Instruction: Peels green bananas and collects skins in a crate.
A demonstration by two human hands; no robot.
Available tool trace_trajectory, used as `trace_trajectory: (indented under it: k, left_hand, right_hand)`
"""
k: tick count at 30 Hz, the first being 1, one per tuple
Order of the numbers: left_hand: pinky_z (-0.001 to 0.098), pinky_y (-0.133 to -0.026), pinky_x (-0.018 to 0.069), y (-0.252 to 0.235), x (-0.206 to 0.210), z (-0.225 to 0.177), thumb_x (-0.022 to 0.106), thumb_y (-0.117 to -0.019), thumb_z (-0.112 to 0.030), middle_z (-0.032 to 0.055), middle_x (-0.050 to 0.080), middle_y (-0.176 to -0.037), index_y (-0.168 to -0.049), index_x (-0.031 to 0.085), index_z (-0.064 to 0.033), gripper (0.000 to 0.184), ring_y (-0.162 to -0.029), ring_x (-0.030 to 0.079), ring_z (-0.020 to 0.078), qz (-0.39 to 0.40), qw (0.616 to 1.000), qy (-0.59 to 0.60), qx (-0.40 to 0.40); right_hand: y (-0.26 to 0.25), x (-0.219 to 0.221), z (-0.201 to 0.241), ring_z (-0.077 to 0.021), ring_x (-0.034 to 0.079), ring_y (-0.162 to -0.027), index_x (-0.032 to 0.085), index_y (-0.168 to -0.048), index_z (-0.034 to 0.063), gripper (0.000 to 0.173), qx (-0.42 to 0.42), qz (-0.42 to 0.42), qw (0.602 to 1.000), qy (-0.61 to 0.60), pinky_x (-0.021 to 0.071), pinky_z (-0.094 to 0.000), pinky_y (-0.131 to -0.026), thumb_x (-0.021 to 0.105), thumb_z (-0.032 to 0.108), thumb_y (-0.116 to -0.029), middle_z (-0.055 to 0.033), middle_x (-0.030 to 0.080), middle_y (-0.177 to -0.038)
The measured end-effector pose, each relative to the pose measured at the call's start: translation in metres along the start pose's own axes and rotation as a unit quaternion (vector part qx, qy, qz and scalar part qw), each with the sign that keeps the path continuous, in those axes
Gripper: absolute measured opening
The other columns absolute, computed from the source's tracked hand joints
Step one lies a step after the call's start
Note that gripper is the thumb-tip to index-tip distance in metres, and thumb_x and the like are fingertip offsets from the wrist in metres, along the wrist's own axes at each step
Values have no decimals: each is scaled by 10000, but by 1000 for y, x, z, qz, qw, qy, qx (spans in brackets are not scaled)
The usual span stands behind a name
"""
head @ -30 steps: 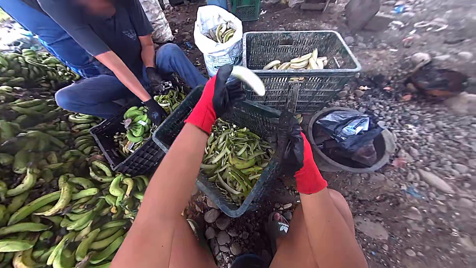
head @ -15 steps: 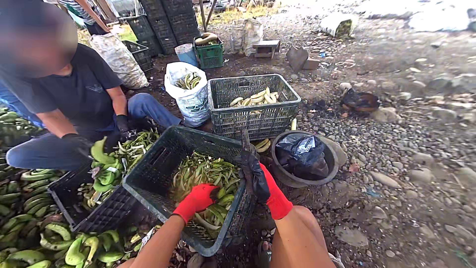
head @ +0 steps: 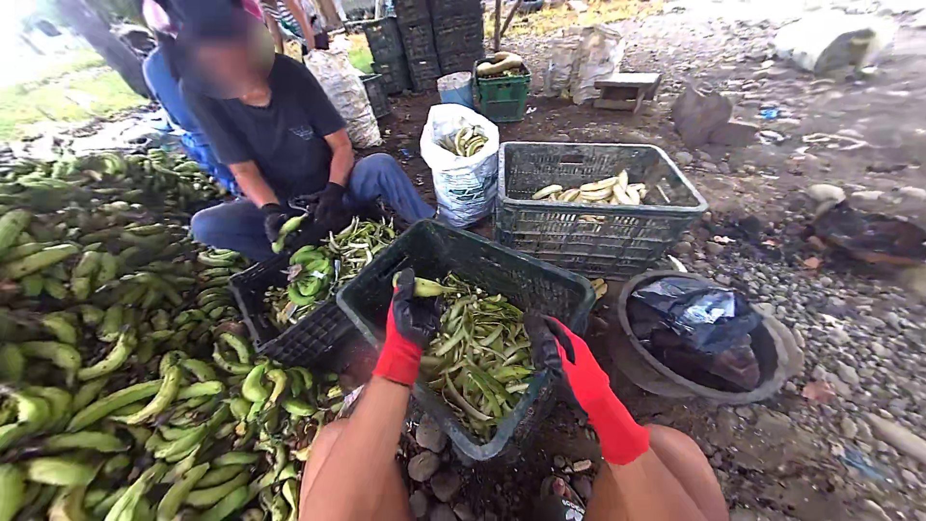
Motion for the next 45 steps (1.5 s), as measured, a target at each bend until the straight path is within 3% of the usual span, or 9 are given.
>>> trace_trajectory:
  k: [5,8,13,16,19,23,36,38,45]
  left_hand:
    - [428,-828,605,18,-25,-5,272,-1090,-190,130,703,-1013,-1180,563,-68,328,-922,708,247,39,999,23,-7]
    - [431,-876,600,28,-13,-21,493,-1050,-331,80,695,-1161,-1302,562,-169,307,-1037,695,224,104,992,-43,58]
    - [345,-787,562,22,-18,-7,602,-1009,-457,91,677,-1045,-1399,543,-111,525,-853,649,141,-144,913,-379,44]
    - [390,-871,527,24,-32,3,442,-1071,-484,119,649,-1177,-1432,516,-126,514,-978,620,178,-158,923,-350,4]
    - [309,-628,533,25,-39,15,324,-1104,-452,41,611,-860,-1237,567,-124,429,-684,594,127,-123,966,-221,-48]
    - [291,-574,526,32,-41,22,296,-1112,-380,39,568,-772,-1112,529,-115,353,-621,578,134,-106,985,-95,-100]
    - [298,-614,500,36,-48,16,342,-1085,-135,40,531,-791,-1134,527,-43,212,-645,529,119,-78,967,-239,-34]
    - [273,-484,470,34,-53,15,277,-1120,-258,27,499,-644,-992,530,-60,345,-500,493,116,-119,957,-265,-17]
    - [306,-657,551,39,-47,1,350,-1109,-324,47,626,-879,-1224,579,-97,343,-716,619,123,-41,961,-273,-16]
  right_hand:
    - [7,37,8,-232,687,-1137,592,-1403,1,608,-68,74,980,175,523,-430,-1022,515,475,-1030,-173,714,-1222]
    - [8,48,7,-265,685,-1146,591,-1403,-4,663,-91,98,972,192,522,-466,-1019,488,531,-1026,-187,711,-1229]
    - [-4,64,8,-368,615,-1260,535,-1473,50,578,-34,180,933,310,431,-567,-1098,516,413,-1023,-213,660,-1321]
    - [-13,77,12,-392,599,-1269,525,-1479,76,613,-7,208,885,416,391,-576,-1129,520,478,-1016,-220,658,-1306]
    - [-24,86,15,-390,589,-1282,514,-1490,85,622,0,213,872,441,376,-570,-1140,502,492,-1019,-223,650,-1316]
    - [-31,93,11,-368,602,-1270,525,-1478,95,597,-17,220,870,442,388,-552,-1136,477,483,-1027,-204,662,-1301]
    - [-44,89,5,-371,619,-1238,607,-1382,93,484,11,218,878,426,400,-576,-1111,481,420,-1049,-203,685,-1249]
    - [-50,70,-7,-407,613,-1243,588,-1386,60,459,86,192,893,398,412,-609,-1087,451,379,-1085,-243,674,-1250]
    - [-44,89,8,-365,604,-1258,571,-1409,84,516,30,249,885,393,406,-567,-1110,447,452,-1071,-206,665,-1279]
Point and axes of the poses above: each hand's wrist, its own y-axis away from the middle knuckle, its own x-axis out of the palm, z = x × y, the point moved 3 cm from there along -y, towards the middle knuckle
